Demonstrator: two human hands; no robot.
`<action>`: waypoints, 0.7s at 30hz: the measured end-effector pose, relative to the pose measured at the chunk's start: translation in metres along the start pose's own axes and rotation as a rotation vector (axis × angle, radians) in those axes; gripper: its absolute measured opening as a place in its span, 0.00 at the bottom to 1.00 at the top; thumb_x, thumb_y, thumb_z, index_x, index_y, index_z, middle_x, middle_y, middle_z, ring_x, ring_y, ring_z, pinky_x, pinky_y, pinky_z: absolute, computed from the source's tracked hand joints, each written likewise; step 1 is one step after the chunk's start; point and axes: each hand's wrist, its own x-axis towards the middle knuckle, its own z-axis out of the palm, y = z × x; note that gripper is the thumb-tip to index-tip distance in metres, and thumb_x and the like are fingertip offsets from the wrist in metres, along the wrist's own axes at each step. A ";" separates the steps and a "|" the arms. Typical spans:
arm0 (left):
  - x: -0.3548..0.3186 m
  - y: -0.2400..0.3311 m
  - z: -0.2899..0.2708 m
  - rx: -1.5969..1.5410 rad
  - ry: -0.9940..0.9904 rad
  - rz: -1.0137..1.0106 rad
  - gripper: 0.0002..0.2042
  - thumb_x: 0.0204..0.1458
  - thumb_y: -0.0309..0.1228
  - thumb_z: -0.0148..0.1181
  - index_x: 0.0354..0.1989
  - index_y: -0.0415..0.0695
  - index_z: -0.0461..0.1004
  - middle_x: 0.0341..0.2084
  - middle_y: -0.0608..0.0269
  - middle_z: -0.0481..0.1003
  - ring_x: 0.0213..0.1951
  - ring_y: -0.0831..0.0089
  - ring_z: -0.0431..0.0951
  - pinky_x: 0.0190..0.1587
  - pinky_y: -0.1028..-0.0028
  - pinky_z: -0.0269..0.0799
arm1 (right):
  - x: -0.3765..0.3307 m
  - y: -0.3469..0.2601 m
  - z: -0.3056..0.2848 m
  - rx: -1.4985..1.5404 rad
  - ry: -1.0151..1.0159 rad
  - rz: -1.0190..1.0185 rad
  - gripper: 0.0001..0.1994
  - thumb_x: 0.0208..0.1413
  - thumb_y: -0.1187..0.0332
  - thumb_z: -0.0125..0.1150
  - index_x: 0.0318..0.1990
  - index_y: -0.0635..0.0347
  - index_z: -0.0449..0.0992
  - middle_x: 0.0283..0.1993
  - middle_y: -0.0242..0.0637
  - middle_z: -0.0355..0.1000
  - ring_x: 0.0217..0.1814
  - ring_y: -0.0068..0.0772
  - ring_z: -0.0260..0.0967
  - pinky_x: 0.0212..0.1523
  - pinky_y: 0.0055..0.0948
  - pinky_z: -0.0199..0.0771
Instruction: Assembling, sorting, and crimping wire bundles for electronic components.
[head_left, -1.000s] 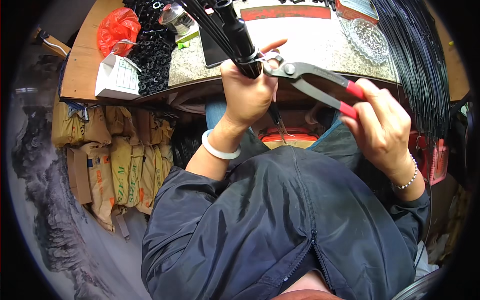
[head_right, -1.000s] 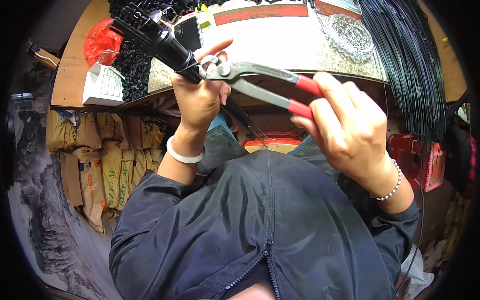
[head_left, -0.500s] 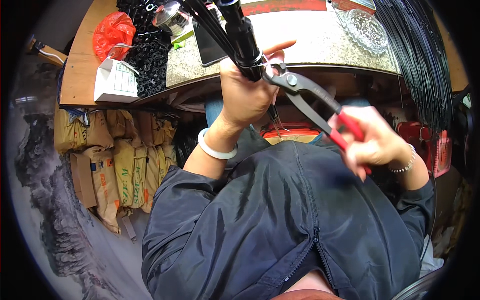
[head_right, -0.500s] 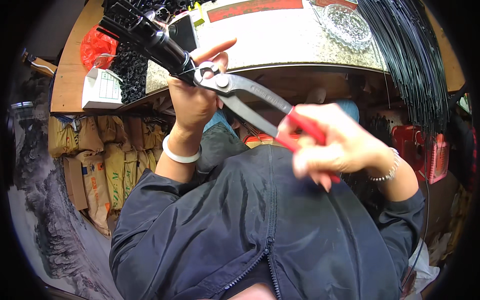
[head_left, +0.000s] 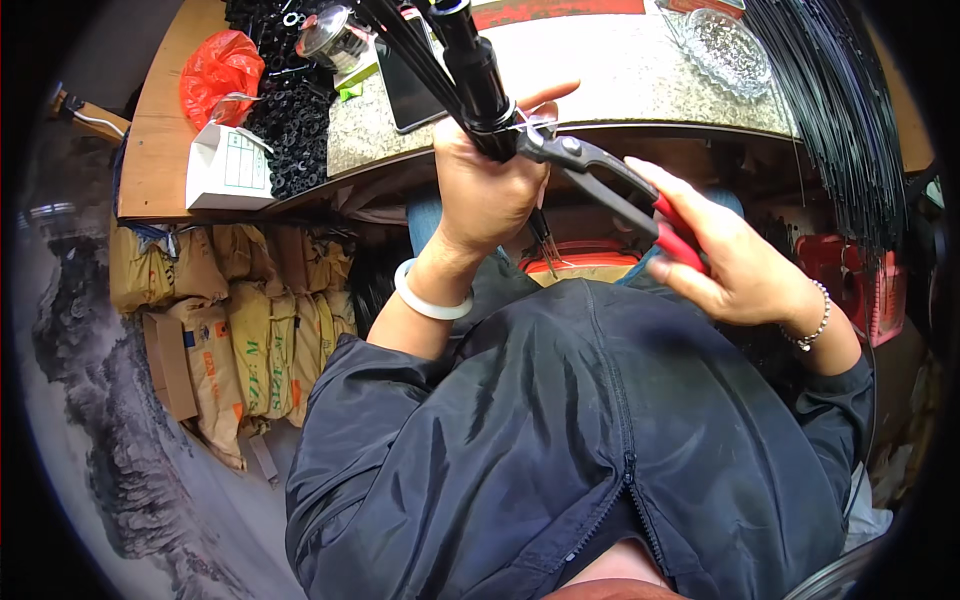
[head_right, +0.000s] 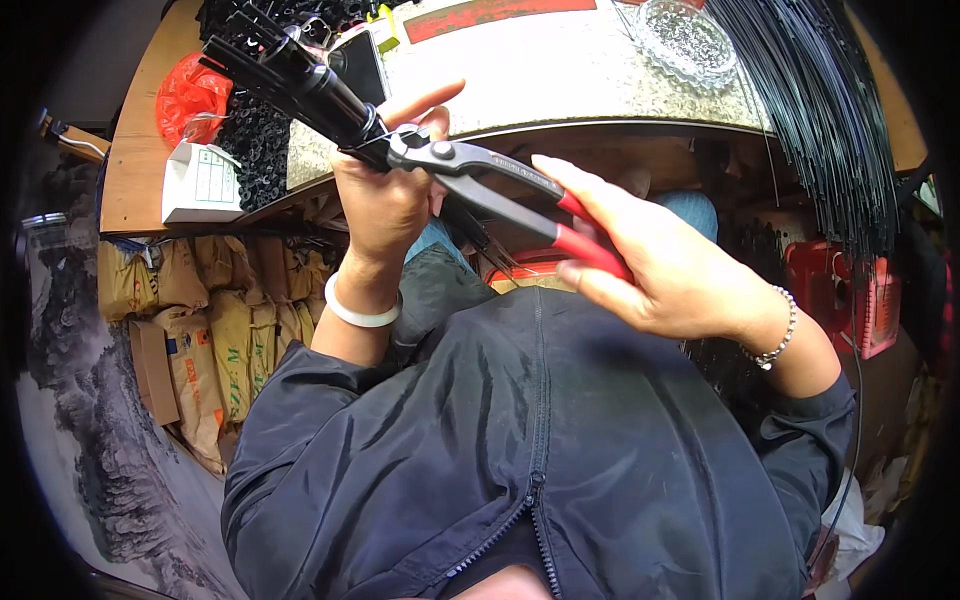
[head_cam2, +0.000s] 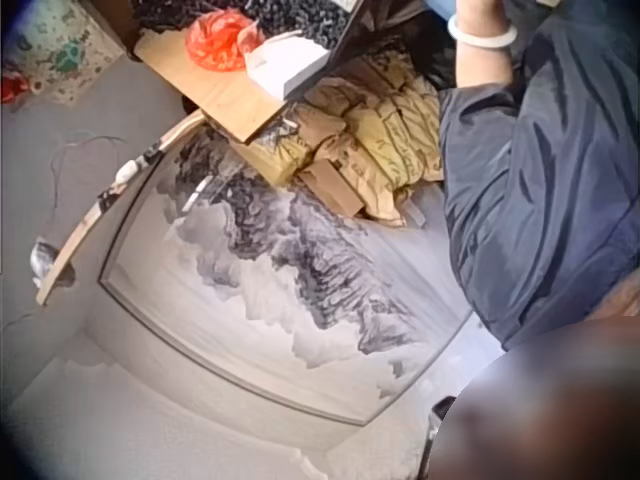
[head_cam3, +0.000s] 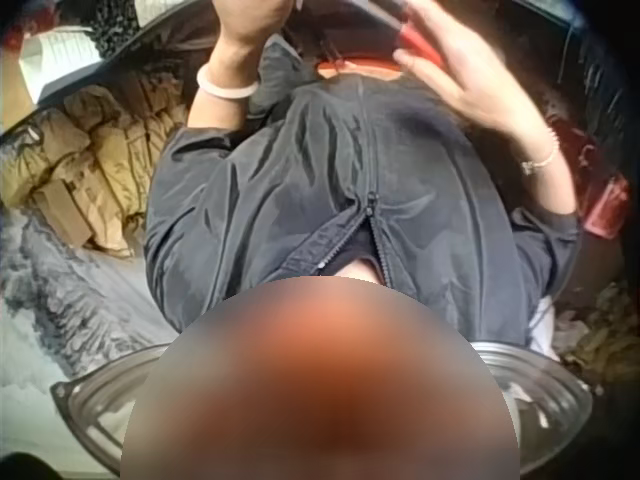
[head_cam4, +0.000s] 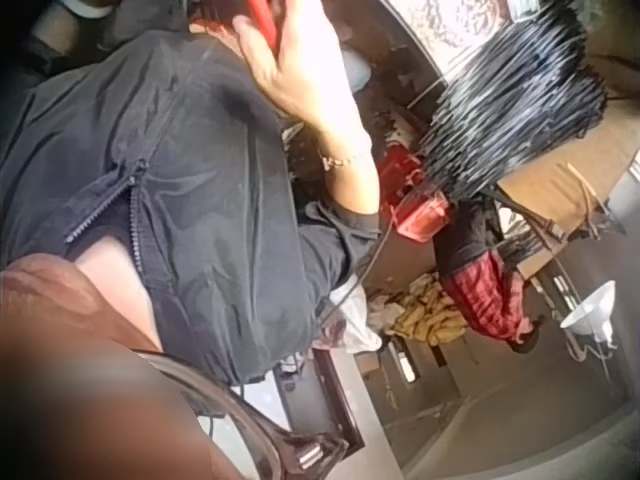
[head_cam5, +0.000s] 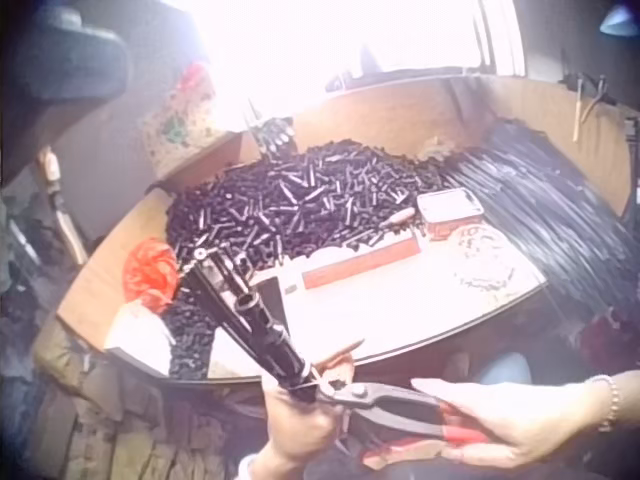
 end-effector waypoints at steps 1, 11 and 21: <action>-0.001 0.001 0.000 -0.019 0.015 -0.045 0.11 0.50 0.18 0.51 0.42 0.32 0.74 0.16 0.71 0.68 0.13 0.90 0.62 0.13 0.86 0.53 | 0.001 -0.004 -0.006 -0.071 -0.059 0.022 0.31 0.51 0.74 0.54 0.63 0.64 0.50 0.47 0.45 0.64 0.49 0.38 0.63 0.53 0.32 0.60; -0.003 -0.012 -0.003 0.058 -0.007 0.038 0.12 0.48 0.19 0.53 0.42 0.29 0.73 0.22 0.62 0.73 0.14 0.87 0.65 0.14 0.87 0.58 | 0.004 -0.020 -0.019 0.255 -0.135 0.341 0.11 0.60 0.67 0.45 0.46 0.64 0.67 0.26 0.42 0.67 0.26 0.38 0.64 0.30 0.30 0.65; 0.003 -0.008 0.004 0.178 -0.027 0.061 0.14 0.45 0.13 0.46 0.41 0.30 0.73 0.18 0.63 0.73 0.12 0.88 0.64 0.14 0.87 0.58 | 0.002 -0.022 -0.038 -0.449 0.030 0.142 0.07 0.58 0.68 0.50 0.34 0.62 0.61 0.19 0.41 0.58 0.19 0.35 0.51 0.23 0.26 0.57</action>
